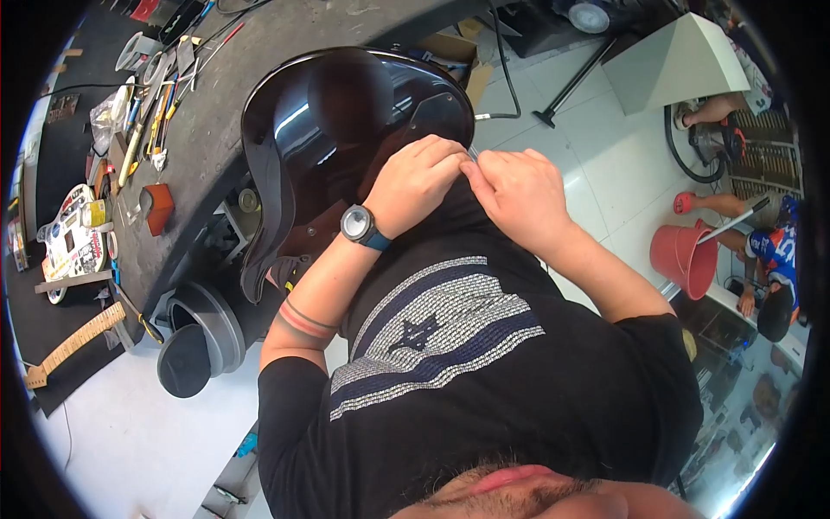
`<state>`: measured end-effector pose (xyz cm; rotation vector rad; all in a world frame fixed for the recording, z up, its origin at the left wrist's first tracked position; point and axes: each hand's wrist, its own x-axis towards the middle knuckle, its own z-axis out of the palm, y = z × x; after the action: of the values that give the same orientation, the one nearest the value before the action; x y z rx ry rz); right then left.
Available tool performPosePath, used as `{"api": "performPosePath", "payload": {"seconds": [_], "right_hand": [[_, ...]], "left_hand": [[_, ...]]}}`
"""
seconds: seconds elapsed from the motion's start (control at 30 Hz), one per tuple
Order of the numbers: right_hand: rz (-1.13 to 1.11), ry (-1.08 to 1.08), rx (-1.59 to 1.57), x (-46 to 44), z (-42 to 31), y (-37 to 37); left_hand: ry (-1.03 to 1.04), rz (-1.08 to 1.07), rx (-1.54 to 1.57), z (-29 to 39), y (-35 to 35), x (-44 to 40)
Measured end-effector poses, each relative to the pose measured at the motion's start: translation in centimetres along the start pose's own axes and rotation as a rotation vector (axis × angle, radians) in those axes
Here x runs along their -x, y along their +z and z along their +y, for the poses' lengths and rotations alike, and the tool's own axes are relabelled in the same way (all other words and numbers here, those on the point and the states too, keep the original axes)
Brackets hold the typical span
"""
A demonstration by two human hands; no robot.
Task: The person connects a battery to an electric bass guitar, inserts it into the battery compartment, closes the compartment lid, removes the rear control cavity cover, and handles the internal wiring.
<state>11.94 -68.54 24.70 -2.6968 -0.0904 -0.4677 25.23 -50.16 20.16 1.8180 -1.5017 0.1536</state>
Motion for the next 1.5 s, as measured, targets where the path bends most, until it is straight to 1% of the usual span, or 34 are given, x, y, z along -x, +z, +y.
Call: {"api": "performPosePath", "payload": {"seconds": [0.13,0.23,0.33,0.43,0.53,0.63,0.73,0.83,0.93,1.03,1.13,1.23,1.33,1.43,1.5], "right_hand": [[0.013,-0.191,0.089,-0.3,0.8,0.7],[-0.116,-0.277,0.185,-0.4,1.0,0.0],[-0.154,-0.414,0.280,-1.3,1.2,-1.1],[-0.143,-0.503,0.331,-1.6,1.5,-1.5],[-0.115,-0.579,0.347,-2.1,1.4,-2.2],[-0.170,-0.615,0.361,-1.9,1.2,-2.3],[-0.178,-0.568,0.278,-1.8,1.7,-2.2],[-0.117,-0.387,0.121,-2.5,0.6,-3.2],[-0.178,-0.287,0.204,-1.3,2.2,-1.8],[-0.142,-0.272,0.199,-0.4,1.9,-0.6],[-0.088,-0.325,0.279,-1.1,0.9,-1.5],[-0.048,-0.461,0.265,-1.3,1.4,-1.5],[-0.120,-0.503,0.265,-1.5,1.7,-2.2],[-0.164,-0.487,0.238,-2.0,1.3,-2.7],[-0.131,-0.405,0.182,-2.5,0.7,-2.4]], "left_hand": [[-0.011,-0.003,-0.016,-0.4,0.3,0.2],[-0.019,-0.006,-0.041,-0.3,0.6,0.5],[-0.073,-0.062,-0.066,0.3,0.2,0.3],[-0.137,-0.046,-0.016,0.8,0.1,-0.3],[-0.087,0.031,0.173,1.4,-1.1,-1.4],[-0.043,-0.122,0.135,-0.1,-1.0,-0.2],[0.015,-0.072,0.065,-0.4,-0.6,0.0],[-0.003,-0.035,0.077,-0.3,-0.1,-0.2],[-0.035,-0.016,-0.008,0.0,-0.1,-0.3],[-0.057,-0.022,-0.032,0.2,-0.1,-0.7],[-0.138,-0.007,0.025,0.7,-0.1,-1.1],[-0.090,0.081,0.144,1.3,-0.7,-1.9],[-0.033,-0.070,0.103,0.0,-0.8,-0.6],[-0.091,-0.050,0.066,-0.2,-0.3,-0.4],[-0.086,0.044,0.015,-0.3,0.6,-0.2]]}}
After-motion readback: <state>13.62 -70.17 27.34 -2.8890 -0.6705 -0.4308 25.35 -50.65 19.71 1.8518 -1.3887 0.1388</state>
